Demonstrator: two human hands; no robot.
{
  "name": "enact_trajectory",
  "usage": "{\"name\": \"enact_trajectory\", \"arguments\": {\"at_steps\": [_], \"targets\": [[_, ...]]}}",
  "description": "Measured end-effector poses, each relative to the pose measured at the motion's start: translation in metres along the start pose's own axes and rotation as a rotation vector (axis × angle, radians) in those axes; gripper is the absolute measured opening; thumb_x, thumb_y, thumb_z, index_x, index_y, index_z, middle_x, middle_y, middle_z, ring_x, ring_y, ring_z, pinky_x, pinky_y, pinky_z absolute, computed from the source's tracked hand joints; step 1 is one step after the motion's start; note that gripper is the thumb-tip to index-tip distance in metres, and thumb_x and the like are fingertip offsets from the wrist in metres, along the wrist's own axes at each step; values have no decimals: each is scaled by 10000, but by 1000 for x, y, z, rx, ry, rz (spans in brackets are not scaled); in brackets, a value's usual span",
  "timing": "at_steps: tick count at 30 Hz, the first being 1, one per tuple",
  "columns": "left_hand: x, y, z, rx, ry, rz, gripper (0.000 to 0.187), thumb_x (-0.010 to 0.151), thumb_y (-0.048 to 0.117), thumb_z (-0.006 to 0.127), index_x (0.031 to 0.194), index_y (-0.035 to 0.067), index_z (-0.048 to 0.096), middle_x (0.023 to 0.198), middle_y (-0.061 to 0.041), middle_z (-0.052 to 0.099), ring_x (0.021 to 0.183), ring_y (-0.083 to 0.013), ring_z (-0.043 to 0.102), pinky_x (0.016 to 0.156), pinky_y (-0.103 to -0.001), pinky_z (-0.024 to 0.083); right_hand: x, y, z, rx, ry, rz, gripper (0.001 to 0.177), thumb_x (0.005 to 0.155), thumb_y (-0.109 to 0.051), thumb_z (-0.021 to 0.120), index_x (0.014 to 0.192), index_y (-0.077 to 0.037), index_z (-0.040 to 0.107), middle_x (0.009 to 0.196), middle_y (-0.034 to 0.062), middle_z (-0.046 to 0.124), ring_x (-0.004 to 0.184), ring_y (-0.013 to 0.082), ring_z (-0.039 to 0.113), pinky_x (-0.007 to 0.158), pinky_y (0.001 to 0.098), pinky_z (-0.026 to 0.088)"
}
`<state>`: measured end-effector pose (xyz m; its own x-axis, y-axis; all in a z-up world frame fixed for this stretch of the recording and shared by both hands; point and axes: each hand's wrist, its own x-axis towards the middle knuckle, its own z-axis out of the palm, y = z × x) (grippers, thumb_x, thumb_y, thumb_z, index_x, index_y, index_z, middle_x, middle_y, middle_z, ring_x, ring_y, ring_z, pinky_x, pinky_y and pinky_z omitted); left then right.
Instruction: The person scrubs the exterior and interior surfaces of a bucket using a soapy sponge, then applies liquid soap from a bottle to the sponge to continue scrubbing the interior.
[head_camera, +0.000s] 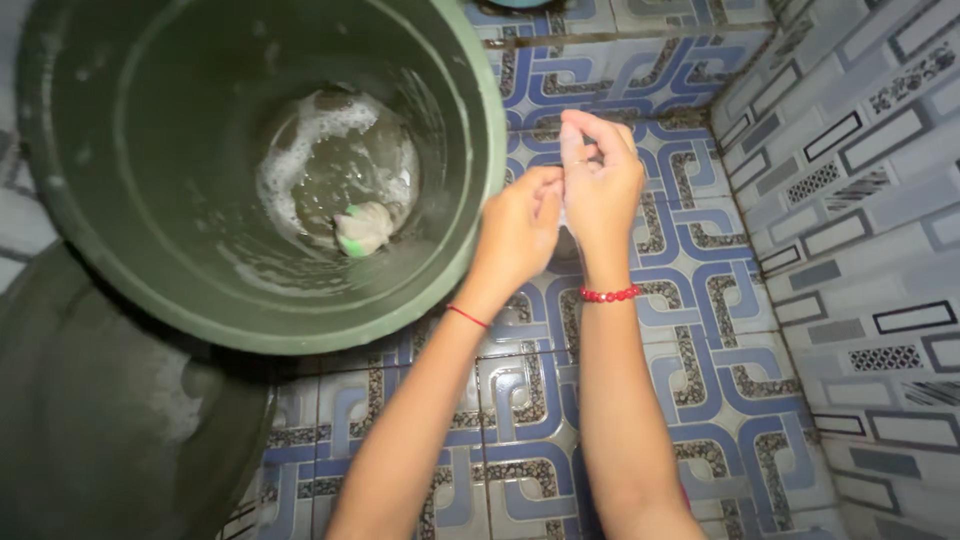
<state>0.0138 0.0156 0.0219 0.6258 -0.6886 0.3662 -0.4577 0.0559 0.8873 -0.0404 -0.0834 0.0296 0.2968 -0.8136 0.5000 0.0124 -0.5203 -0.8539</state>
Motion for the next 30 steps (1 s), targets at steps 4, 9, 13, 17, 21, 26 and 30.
{"name": "enact_trajectory", "arguments": {"at_steps": [4, 9, 13, 17, 21, 26, 30], "targets": [[9, 7, -59, 77, 55, -37, 222, 952, 139, 613, 1141, 60, 698, 942, -164, 769, 831, -294, 796, 775, -388, 610, -7, -47, 26, 5, -80, -97, 139, 980, -97, 755, 1113, -64, 782, 961, 18, 694, 749, 59, 569, 693, 237, 505], [10, -12, -126, 211, 102, 119, 314, 944, 37, 530, 1217, 51, 684, 1043, -186, 757, 981, -347, 740, 867, -434, 574, -24, -84, 70, 13, -227, -179, 126, 972, -88, 746, 1093, -62, 768, 1002, 43, 733, 711, 81, 631, 683, 243, 526], [2, -23, -170, 355, 175, 104, 241, 973, 78, 603, 1186, 65, 716, 1015, -205, 731, 963, -399, 705, 861, -478, 544, -38, -93, 114, 42, -339, -242, 132, 971, -66, 723, 1099, -51, 751, 1006, 63, 725, 751, 95, 691, 697, 250, 550], [-4, -32, -212, 312, 169, -22, 285, 933, 129, 628, 1208, 71, 680, 988, -194, 708, 879, -376, 705, 809, -474, 541, -48, -94, 157, 39, -435, -272, 110, 981, -59, 710, 1085, -47, 741, 999, 72, 721, 750, 107, 696, 677, 256, 552], [-5, -43, -243, 397, 258, -10, 263, 953, 112, 626, 1207, 81, 689, 1027, -201, 698, 962, -406, 676, 840, -498, 522, -58, -100, 200, 10, -490, -332, 104, 988, -52, 707, 1087, -42, 738, 969, 77, 717, 754, 129, 688, 683, 263, 553], [-11, -35, -279, 557, 409, -80, 278, 941, 129, 677, 1217, 114, 704, 1174, -185, 640, 1103, -408, 605, 907, -502, 522, -58, -107, 236, -70, -593, -388, 99, 963, -83, 728, 1055, -50, 744, 917, 95, 715, 744, 182, 686, 697, 307, 556], [-6, -34, -316, 727, 676, 103, 337, 956, 114, 732, 1277, 46, 654, 1392, -176, 513, 1316, -392, 495, 1039, -467, 509, -56, -92, 256, -183, -689, -383, 106, 921, -120, 707, 1004, -84, 762, 917, 113, 730, 770, 251, 718, 731, 366, 569]]}}
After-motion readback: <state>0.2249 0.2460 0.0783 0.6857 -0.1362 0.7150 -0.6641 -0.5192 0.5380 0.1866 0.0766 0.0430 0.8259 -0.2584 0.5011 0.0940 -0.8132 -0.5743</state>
